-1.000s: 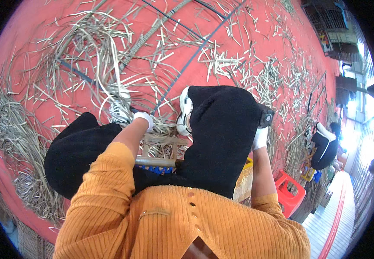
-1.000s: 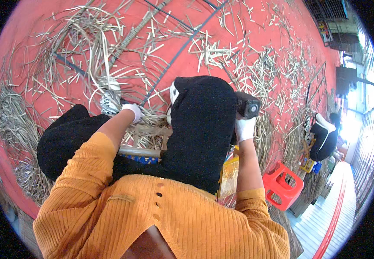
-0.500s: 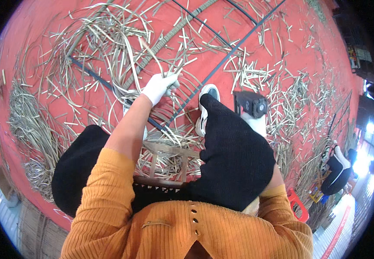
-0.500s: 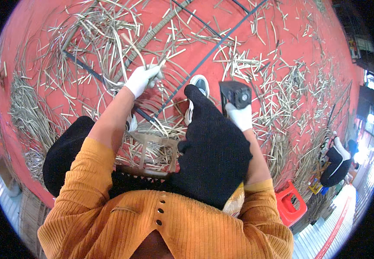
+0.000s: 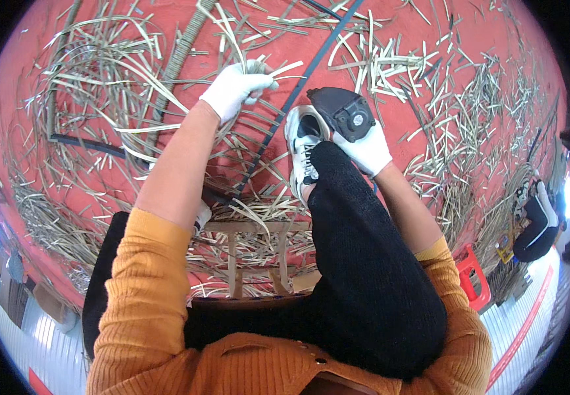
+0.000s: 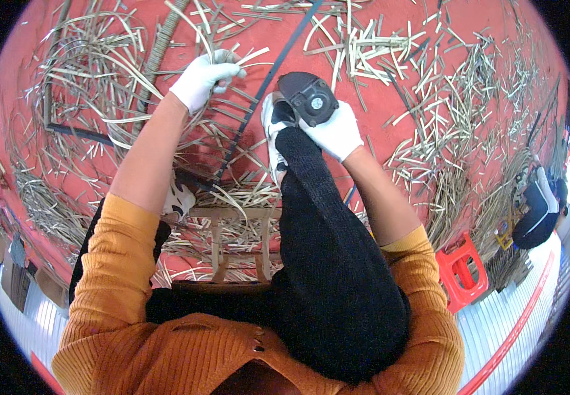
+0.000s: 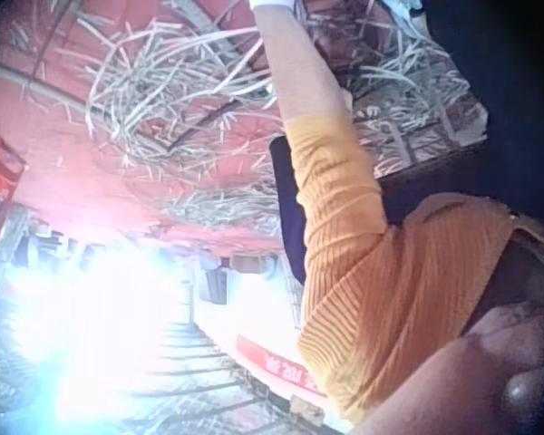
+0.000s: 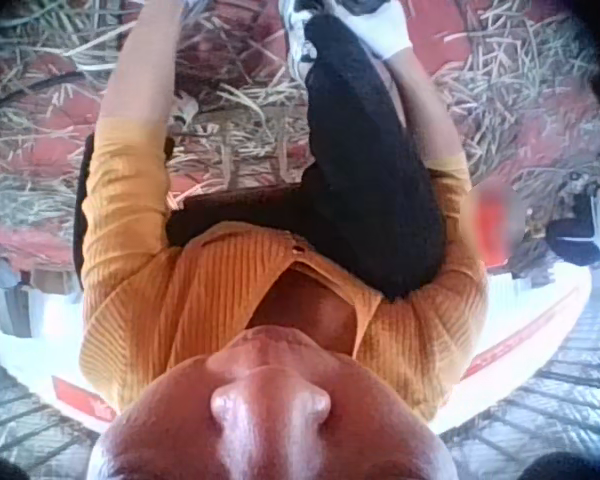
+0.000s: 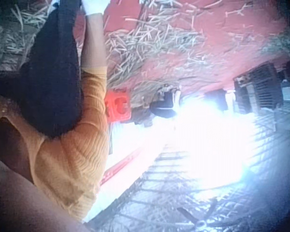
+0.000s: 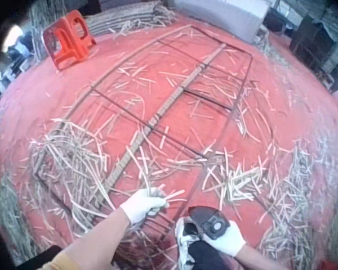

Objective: The person sits on a low stool and uses a handheld staple gun to attach palm fibers to a metal frame. They repeatedly pick up fibers, align them along the frame, and secure them with staples.

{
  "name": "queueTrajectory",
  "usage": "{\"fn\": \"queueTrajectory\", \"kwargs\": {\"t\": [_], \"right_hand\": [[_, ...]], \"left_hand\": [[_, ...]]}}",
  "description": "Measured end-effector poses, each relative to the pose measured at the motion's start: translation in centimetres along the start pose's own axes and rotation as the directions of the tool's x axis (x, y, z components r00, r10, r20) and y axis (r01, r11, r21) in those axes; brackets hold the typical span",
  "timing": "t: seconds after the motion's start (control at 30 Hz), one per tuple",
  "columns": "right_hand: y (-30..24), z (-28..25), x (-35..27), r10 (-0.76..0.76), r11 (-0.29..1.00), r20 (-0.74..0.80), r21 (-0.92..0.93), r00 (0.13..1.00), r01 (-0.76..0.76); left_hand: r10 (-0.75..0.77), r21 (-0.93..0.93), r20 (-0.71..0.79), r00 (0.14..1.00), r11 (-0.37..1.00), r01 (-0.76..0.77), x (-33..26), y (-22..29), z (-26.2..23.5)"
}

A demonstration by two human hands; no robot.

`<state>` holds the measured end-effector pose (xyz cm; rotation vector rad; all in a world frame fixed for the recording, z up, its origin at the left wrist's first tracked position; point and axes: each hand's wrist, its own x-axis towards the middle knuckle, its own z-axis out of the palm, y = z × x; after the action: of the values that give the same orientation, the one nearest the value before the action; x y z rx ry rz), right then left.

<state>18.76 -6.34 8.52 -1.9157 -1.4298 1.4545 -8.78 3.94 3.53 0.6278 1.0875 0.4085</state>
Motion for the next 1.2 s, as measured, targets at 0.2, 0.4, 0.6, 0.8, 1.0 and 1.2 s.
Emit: {"fn": "queueTrajectory", "kwargs": {"t": [0.2,0.4,0.6,0.8,1.0,1.2], "right_hand": [[0.5,-0.3,-0.9,-0.019,0.999,-0.045,-0.046,0.999,0.017],[0.1,-0.3,-1.5,0.003,0.988,0.055,-0.157,0.999,0.005],[-1.0,0.0,-2.0,0.030,0.966,0.150,-0.258,0.988,0.010],[-1.4,0.8,-1.8,0.009,0.960,0.172,-0.277,0.985,0.040],[-1.4,1.0,-1.6,-0.019,0.961,0.172,-0.267,0.985,0.065],[-1.4,1.5,-1.5,-0.049,0.968,0.169,-0.236,0.984,0.088]], "left_hand": [[-0.026,0.191,0.033,0.999,0.981,0.020,1.7,-0.4,0.5],[0.117,0.604,-0.036,0.993,0.794,-0.071,1.2,-1.4,-0.1],[0.147,0.881,-0.004,0.989,0.468,-0.066,1.8,-2.2,-0.2],[0.191,0.898,-0.078,0.979,0.440,-0.015,2.4,-3.0,1.2],[0.209,0.885,-0.113,0.971,0.466,0.003,2.6,-3.7,1.1],[0.241,0.883,-0.129,0.962,0.470,0.001,2.6,-3.6,1.2]]}}
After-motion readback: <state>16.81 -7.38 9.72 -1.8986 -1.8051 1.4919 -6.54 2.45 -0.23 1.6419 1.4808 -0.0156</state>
